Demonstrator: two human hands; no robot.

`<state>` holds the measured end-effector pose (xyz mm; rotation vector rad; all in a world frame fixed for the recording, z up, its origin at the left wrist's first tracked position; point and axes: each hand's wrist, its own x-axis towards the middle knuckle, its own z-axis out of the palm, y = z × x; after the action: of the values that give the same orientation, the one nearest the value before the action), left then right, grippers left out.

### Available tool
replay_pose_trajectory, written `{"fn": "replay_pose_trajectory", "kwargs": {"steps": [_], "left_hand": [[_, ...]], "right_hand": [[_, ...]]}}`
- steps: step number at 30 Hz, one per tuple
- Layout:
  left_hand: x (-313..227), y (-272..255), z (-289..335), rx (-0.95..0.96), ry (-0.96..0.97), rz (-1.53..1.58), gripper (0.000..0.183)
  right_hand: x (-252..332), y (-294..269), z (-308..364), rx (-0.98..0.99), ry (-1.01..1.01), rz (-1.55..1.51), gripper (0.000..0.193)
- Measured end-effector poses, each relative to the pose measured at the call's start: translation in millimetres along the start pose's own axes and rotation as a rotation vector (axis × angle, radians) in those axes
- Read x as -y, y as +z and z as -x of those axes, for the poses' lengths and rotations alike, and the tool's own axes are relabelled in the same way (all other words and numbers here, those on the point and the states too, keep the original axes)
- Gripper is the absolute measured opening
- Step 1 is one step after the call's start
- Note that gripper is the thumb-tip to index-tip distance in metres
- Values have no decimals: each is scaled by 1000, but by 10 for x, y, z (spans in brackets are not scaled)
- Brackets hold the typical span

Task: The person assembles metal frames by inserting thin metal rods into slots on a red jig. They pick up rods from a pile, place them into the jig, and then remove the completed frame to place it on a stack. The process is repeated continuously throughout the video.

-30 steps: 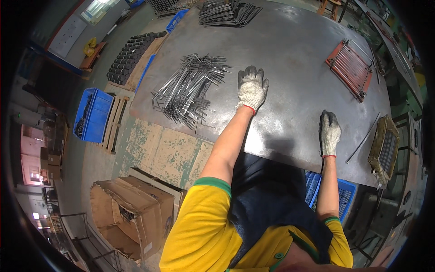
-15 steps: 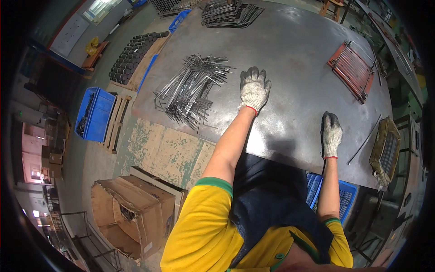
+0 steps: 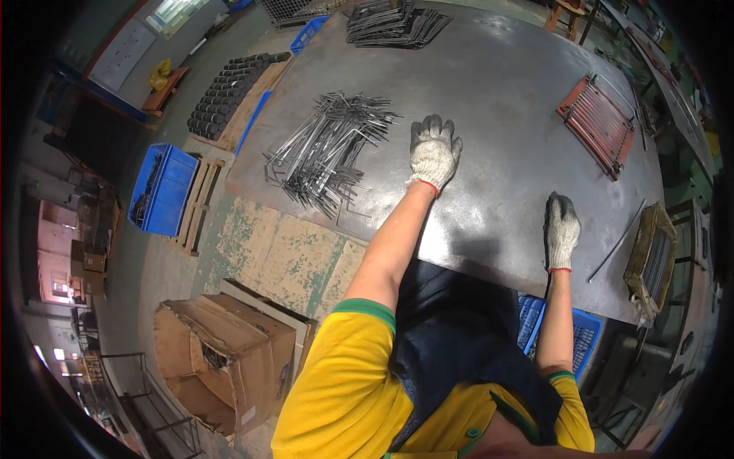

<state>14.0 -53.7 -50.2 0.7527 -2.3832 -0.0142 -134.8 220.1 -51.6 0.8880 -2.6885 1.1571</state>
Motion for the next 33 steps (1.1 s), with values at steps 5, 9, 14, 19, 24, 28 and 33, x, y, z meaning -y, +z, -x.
{"fn": "replay_pose_trajectory", "kwargs": {"steps": [5,9,14,19,24,28,33], "left_hand": [[16,51,5,-14,5,-8,38],[24,50,5,-34,19,-6,38],[18,39,2,-13,8,8,37],[17,52,4,-28,13,5,36],[33,57,10,-45,20,-2,37],[10,36,0,-29,17,-4,36],[8,16,0,-25,15,-6,35]], "right_hand": [[-191,76,-31,-23,-96,59,35],[-110,41,-29,8,2,26,36],[-37,14,-17,34,69,-6,37],[-30,13,-19,48,93,-19,37],[-32,7,-18,39,14,15,37],[-150,45,-31,6,-94,68,36],[-105,39,-23,35,-6,19,36]]}}
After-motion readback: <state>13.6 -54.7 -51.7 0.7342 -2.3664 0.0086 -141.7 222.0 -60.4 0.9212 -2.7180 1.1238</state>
